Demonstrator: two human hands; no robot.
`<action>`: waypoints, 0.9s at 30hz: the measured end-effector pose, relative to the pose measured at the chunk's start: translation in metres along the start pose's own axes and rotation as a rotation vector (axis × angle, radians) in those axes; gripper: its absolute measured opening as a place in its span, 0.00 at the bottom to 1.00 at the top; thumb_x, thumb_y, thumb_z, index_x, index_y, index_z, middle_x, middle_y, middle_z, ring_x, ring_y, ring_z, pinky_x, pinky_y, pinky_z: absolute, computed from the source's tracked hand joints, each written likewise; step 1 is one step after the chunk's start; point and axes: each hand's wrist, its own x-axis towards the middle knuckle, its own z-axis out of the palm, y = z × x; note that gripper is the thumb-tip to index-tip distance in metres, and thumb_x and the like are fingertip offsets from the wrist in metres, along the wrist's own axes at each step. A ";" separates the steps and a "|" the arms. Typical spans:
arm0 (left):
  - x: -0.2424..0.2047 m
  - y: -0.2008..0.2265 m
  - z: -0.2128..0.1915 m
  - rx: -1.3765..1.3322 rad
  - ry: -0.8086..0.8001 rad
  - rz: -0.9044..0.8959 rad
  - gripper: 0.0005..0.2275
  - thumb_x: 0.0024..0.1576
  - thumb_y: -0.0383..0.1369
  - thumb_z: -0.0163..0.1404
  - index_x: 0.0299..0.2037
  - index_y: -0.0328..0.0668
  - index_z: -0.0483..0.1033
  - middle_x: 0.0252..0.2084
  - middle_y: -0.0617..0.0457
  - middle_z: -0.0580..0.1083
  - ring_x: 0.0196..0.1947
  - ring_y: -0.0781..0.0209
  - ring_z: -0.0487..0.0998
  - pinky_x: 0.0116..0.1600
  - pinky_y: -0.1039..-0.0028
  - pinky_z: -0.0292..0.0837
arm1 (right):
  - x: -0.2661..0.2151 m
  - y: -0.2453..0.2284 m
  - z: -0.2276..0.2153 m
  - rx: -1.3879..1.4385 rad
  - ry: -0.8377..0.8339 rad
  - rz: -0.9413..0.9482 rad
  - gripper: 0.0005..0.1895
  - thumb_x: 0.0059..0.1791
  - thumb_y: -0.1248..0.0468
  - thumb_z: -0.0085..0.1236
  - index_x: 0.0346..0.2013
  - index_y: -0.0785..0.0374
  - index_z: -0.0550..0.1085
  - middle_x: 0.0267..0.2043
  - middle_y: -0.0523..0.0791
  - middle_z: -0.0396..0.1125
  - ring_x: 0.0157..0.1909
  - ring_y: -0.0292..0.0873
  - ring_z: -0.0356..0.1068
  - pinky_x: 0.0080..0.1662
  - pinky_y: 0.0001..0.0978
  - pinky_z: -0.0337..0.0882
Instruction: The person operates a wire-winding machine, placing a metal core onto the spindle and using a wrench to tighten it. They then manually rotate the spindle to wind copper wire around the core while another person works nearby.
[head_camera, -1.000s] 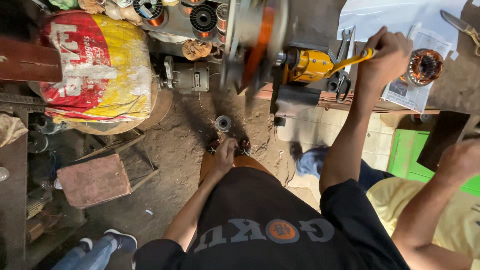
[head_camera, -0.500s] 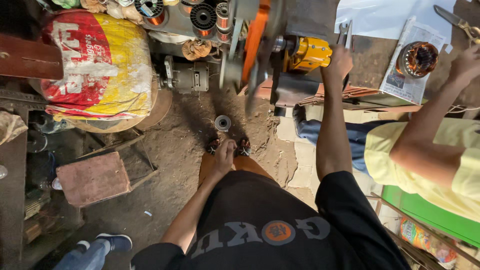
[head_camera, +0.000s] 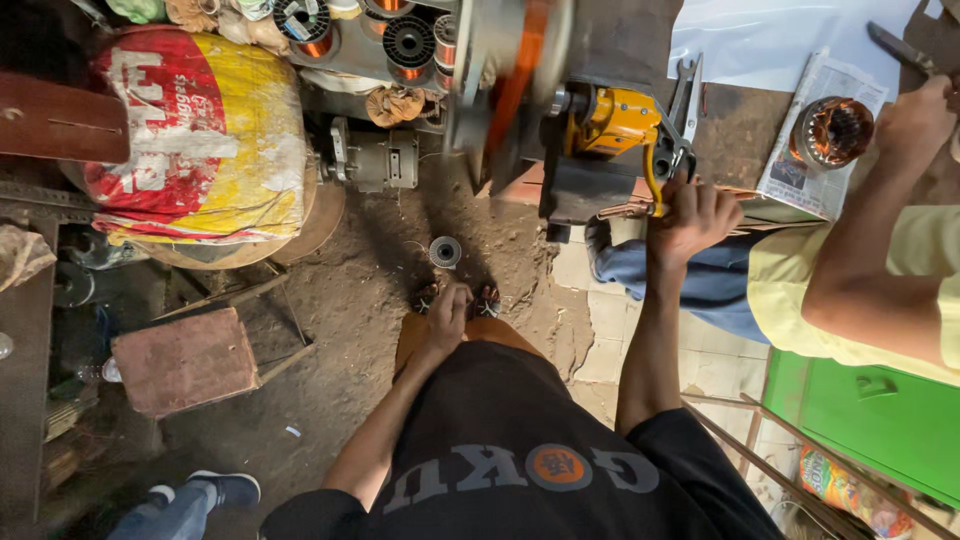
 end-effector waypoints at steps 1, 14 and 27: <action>0.004 0.000 0.000 0.006 0.013 0.039 0.13 0.71 0.37 0.38 0.44 0.35 0.70 0.33 0.47 0.71 0.32 0.58 0.74 0.38 0.68 0.68 | 0.012 0.002 -0.003 0.005 0.024 0.002 0.12 0.44 0.66 0.68 0.21 0.56 0.72 0.25 0.43 0.60 0.33 0.48 0.59 0.40 0.43 0.57; 0.031 -0.014 0.004 -0.025 -0.021 -0.018 0.15 0.71 0.40 0.36 0.43 0.37 0.71 0.27 0.52 0.67 0.22 0.63 0.66 0.32 0.70 0.63 | 0.125 0.044 0.064 0.114 -0.282 0.255 0.18 0.55 0.64 0.62 0.20 0.61 0.73 0.25 0.44 0.65 0.31 0.46 0.62 0.31 0.44 0.57; 0.025 -0.019 0.005 -0.022 0.006 0.050 0.16 0.73 0.41 0.36 0.44 0.36 0.71 0.32 0.51 0.70 0.29 0.60 0.72 0.37 0.69 0.68 | 0.064 0.050 0.182 0.003 -0.694 0.385 0.07 0.46 0.62 0.60 0.35 0.53 0.84 0.35 0.52 0.74 0.37 0.57 0.76 0.36 0.49 0.73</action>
